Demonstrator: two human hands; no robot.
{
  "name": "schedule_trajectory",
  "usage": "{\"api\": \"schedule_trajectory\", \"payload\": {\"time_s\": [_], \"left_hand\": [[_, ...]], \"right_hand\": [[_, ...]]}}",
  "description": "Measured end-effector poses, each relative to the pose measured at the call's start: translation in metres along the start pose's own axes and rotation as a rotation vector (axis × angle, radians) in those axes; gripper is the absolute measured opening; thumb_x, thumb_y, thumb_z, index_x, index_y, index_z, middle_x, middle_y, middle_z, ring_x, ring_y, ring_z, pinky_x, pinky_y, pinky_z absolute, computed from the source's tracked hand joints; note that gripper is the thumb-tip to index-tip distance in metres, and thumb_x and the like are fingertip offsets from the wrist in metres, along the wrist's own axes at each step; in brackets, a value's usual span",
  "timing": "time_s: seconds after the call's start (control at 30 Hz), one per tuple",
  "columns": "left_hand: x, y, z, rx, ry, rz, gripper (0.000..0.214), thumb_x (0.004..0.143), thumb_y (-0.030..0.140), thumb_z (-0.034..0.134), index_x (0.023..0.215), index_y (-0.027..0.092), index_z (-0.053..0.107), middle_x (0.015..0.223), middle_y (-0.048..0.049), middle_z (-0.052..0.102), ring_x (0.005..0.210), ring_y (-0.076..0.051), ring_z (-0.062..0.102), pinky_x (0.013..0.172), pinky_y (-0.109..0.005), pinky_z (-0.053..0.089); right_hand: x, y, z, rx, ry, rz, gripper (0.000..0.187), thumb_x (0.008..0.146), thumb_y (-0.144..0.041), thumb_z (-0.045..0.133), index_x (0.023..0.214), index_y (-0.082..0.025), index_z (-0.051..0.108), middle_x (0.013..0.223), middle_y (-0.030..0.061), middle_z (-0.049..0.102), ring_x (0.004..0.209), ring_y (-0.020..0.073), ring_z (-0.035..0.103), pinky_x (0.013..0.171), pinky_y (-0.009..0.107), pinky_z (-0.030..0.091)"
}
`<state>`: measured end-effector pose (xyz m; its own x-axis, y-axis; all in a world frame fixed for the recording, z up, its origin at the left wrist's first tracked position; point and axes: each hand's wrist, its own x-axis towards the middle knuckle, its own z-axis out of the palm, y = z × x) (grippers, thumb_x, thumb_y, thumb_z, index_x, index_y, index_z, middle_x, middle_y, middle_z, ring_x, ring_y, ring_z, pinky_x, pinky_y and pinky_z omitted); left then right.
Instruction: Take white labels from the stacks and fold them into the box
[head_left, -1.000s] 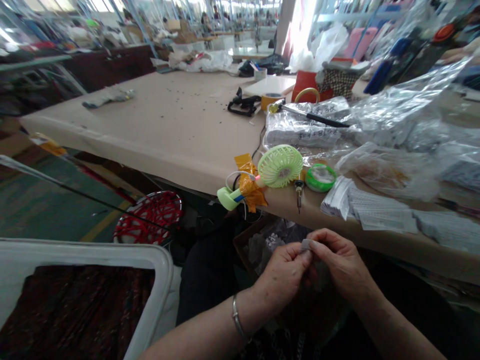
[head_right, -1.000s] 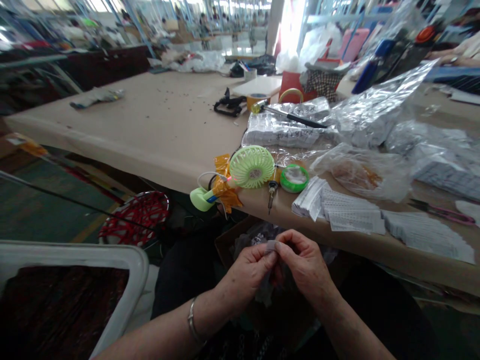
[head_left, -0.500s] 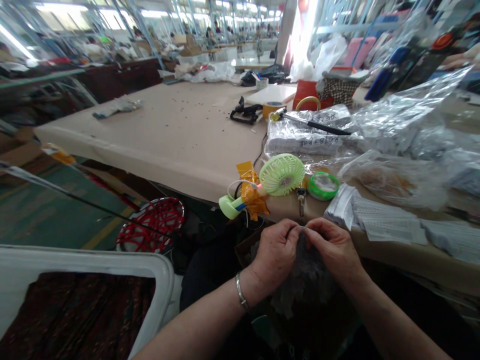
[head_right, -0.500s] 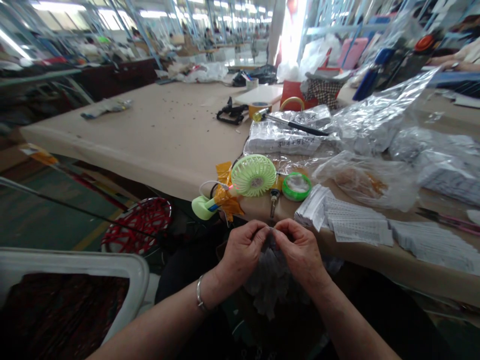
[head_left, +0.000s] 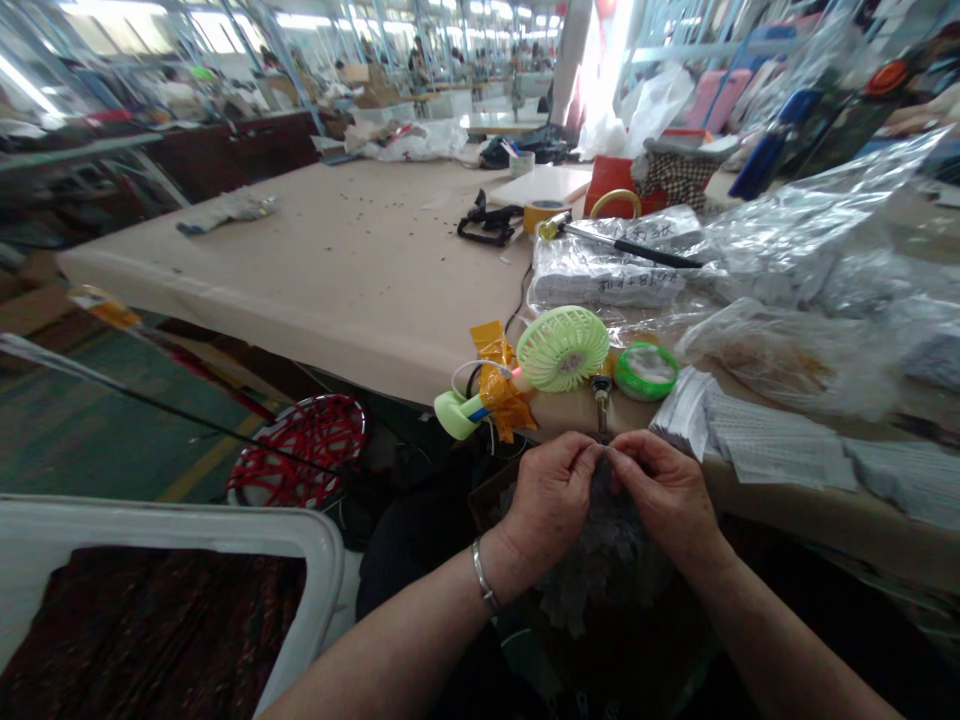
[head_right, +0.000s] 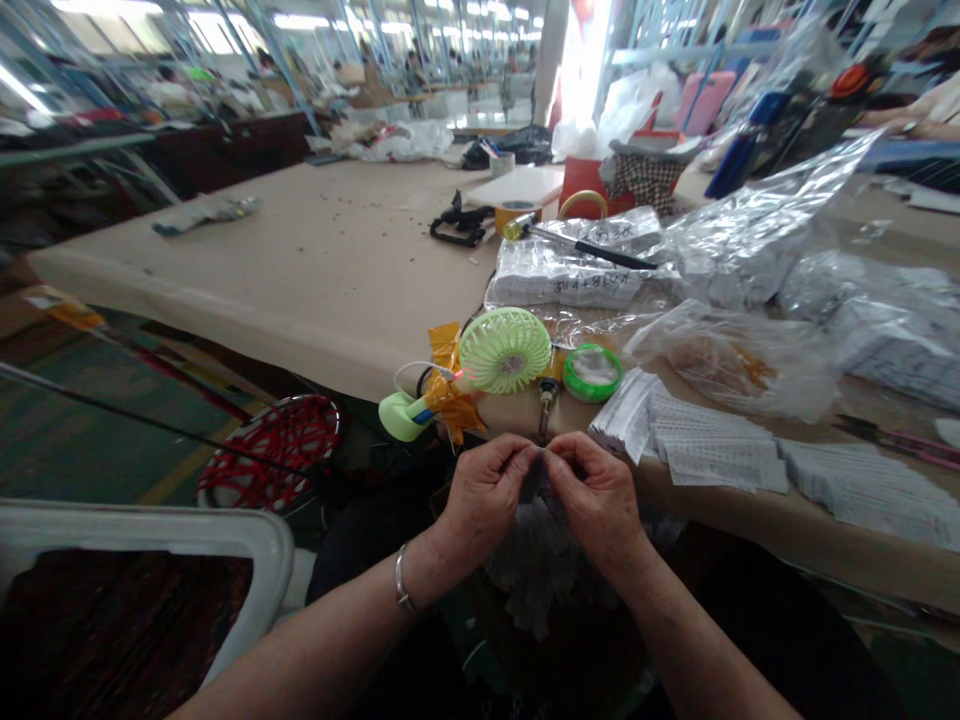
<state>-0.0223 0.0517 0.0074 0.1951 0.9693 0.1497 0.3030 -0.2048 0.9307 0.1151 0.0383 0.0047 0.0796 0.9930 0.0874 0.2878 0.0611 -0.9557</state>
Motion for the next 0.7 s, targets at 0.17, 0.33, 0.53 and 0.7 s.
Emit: {"api": "schedule_trajectory", "payload": {"time_s": [0.17,0.33,0.53,0.7], "left_hand": [[0.002,-0.003,0.001,-0.009,0.003,0.006,0.022,0.088,0.026,0.047,0.077,0.017,0.064,0.066,0.0017,0.058,0.063,-0.01,0.051,0.061,-0.019,0.037],[0.006,-0.003,0.004,-0.014,0.03,-0.022,0.023,0.088,0.029,0.047,0.075,0.017,0.063,0.064,0.002,0.057,0.061,-0.01,0.05,0.059,-0.02,0.037],[-0.006,0.001,-0.001,-0.039,0.002,-0.026,0.023,0.088,0.026,0.047,0.074,0.018,0.063,0.066,0.0012,0.059,0.062,-0.01,0.051,0.06,-0.02,0.038],[-0.019,-0.011,-0.006,-0.025,-0.024,-0.094,0.025,0.087,0.029,0.048,0.077,0.018,0.068,0.069,-0.0012,0.066,0.065,-0.013,0.057,0.062,-0.021,0.042]], "right_hand": [[0.001,0.001,0.001,-0.01,0.016,0.001,0.014,0.083,-0.032,0.056,0.077,-0.02,0.058,0.055,-0.0046,0.052,0.051,0.0102,0.047,0.051,0.022,0.038],[0.004,0.002,0.003,0.028,0.038,0.013,0.016,0.082,-0.035,0.058,0.077,-0.02,0.058,0.056,-0.0042,0.052,0.05,0.011,0.049,0.049,0.023,0.039],[-0.012,0.003,-0.002,-0.021,-0.043,0.007,0.018,0.083,-0.038,0.058,0.086,-0.02,0.061,0.059,-0.003,0.056,0.053,0.0118,0.053,0.051,0.022,0.043],[-0.017,-0.016,-0.03,-0.374,-0.021,-0.258,0.014,0.087,-0.033,0.053,0.082,-0.023,0.06,0.06,-0.0026,0.058,0.052,0.0116,0.053,0.05,0.022,0.043]]}}
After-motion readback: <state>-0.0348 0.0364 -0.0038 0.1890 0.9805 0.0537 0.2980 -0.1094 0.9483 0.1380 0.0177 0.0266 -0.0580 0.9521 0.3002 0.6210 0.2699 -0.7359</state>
